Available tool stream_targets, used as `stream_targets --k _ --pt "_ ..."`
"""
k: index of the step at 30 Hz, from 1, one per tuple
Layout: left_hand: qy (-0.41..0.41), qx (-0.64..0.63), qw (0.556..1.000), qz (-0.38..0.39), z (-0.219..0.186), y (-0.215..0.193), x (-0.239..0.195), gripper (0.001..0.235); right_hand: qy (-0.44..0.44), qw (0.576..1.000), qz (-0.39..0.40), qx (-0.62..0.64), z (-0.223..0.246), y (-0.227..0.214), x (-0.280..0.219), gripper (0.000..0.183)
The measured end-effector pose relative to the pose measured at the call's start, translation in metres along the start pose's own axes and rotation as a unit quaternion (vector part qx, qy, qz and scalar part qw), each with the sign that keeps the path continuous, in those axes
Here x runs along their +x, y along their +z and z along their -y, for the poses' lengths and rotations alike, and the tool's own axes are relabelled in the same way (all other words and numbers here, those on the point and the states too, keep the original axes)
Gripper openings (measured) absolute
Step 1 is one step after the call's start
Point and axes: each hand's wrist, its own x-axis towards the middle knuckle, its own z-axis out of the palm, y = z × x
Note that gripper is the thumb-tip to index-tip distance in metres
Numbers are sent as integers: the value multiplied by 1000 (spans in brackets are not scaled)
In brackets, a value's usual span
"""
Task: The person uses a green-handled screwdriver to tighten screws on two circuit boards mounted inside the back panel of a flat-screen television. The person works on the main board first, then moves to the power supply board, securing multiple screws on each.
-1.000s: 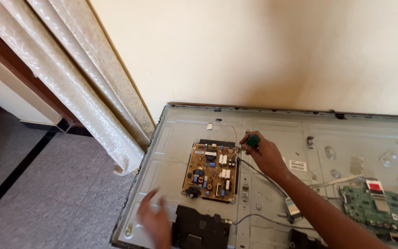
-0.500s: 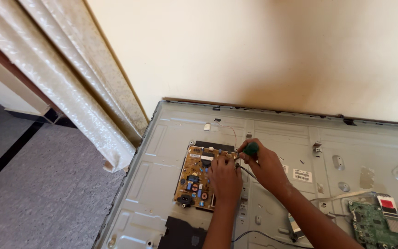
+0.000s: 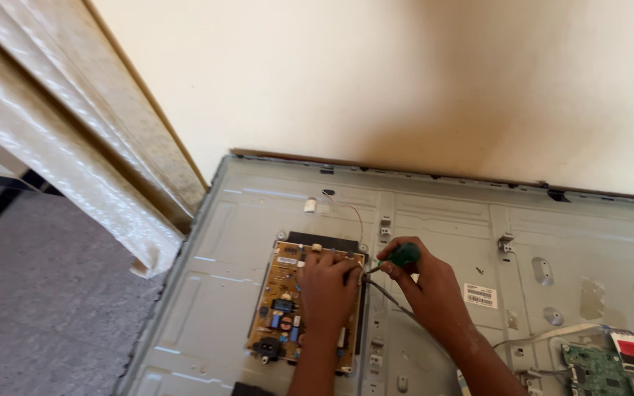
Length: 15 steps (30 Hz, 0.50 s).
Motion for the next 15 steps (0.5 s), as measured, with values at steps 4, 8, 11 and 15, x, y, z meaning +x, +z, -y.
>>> stream_targets --k 4,8,11,15 --pt "-17 -1 1000 25 4 4 3 15 -71 990 -79 98 -29 4 1 24" --pt "-31 -10 999 28 2 3 6 14 -153 946 -175 226 -56 10 2 27" --pt "-19 -6 1000 11 1 5 5 13 -176 928 -186 272 -73 15 -2 27" --pt "-30 -5 999 28 -1 1 10 13 -180 929 -177 271 -77 19 -1 27"
